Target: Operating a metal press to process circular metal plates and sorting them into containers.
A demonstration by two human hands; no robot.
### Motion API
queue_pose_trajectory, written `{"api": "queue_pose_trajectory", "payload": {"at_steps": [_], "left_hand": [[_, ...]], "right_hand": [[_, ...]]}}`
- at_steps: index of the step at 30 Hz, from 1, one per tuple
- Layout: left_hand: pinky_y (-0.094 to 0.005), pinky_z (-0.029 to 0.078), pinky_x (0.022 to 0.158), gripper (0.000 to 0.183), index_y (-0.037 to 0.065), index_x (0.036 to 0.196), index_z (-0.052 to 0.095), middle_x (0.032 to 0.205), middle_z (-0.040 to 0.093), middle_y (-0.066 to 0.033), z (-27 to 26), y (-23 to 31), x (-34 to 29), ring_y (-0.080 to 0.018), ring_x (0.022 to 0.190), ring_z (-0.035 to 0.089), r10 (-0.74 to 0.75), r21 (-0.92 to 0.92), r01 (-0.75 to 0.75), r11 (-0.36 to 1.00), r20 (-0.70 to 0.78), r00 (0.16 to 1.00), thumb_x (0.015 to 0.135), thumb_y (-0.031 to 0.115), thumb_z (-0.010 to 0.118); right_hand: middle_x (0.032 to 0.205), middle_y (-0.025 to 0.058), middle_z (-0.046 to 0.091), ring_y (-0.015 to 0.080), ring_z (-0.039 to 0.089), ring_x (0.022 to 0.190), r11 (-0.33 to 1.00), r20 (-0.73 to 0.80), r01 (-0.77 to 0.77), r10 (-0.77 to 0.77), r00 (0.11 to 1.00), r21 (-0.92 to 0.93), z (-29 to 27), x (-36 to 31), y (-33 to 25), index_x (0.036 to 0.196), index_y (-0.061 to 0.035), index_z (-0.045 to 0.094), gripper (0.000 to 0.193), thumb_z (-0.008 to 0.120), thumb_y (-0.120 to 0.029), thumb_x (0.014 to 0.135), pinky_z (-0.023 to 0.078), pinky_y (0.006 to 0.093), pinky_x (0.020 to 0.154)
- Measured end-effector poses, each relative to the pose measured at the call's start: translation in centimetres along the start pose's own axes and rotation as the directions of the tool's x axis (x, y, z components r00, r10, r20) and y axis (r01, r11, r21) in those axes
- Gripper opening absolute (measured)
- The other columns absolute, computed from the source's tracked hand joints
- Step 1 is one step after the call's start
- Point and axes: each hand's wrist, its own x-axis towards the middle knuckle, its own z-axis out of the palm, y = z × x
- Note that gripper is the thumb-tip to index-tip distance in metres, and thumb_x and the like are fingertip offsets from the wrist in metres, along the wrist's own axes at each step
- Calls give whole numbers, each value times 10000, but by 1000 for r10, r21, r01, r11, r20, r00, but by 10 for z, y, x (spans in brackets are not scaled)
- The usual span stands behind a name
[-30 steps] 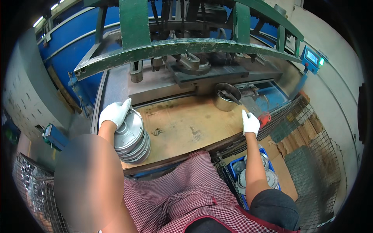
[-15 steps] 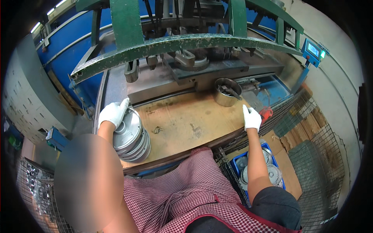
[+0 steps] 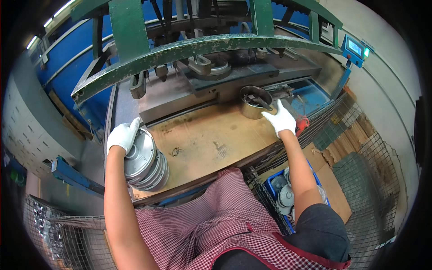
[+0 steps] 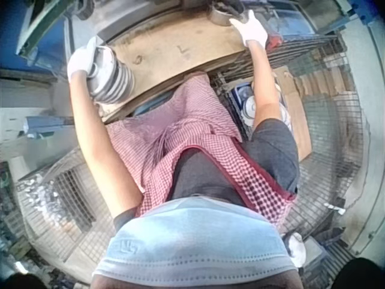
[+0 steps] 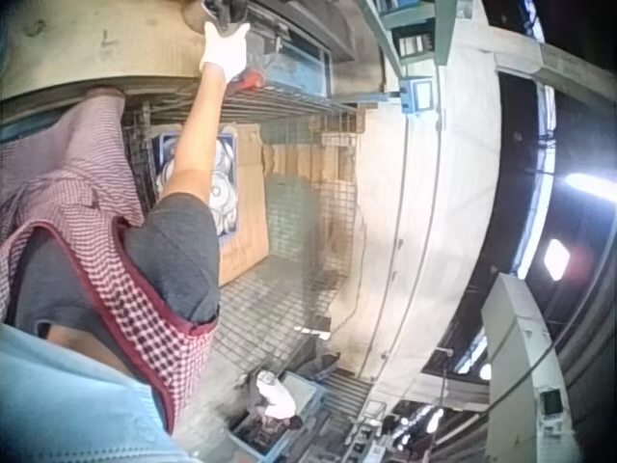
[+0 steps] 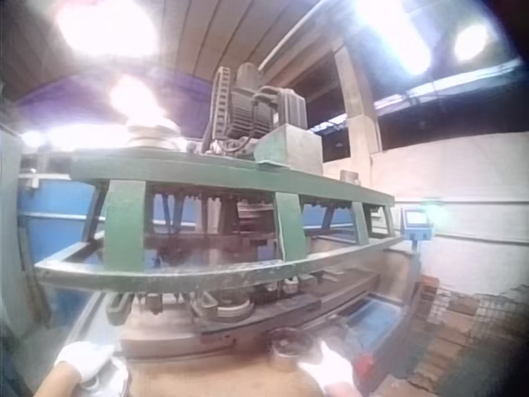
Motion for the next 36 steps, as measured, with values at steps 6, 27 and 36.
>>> {"api": "queue_pose_trajectory", "payload": {"at_steps": [6, 27, 36], "left_hand": [[-448, 442, 903, 638, 40, 998, 704, 1023, 648, -245, 1, 1, -2, -409, 1007, 598, -7, -1, 7, 1000, -3, 1000, 954, 544, 315], [-450, 458, 891, 555, 136, 1112, 685, 1048, 646, -232, 2, 2, -1, -404, 1013, 601, -18, 12, 18, 1000, 7, 1000, 939, 541, 348], [-400, 436, 934, 625, 66, 1028, 707, 1082, 658, -201, 0, 1, -5, -355, 1051, 606, -41, -27, 42, 999, 30, 999, 941, 547, 317]], "right_hand": [[1117, 172, 645, 346, 619, 1010, 986, 233, 116, -86, 969, -119, -5, 34, -17, 1299, -146, 533, 565, 602, -481, 849, 486, 414, 855], [1079, 197, 653, 396, 607, 1016, 946, -91, -29, 61, 994, 322, -12, 96, -111, 1120, -135, 634, 444, 452, -487, 921, 467, 466, 889], [1127, 208, 635, 375, 589, 1063, 847, 58, 149, -207, 977, 510, 12, 99, -217, 1164, -113, 632, 453, 548, -459, 883, 462, 422, 901]]}}
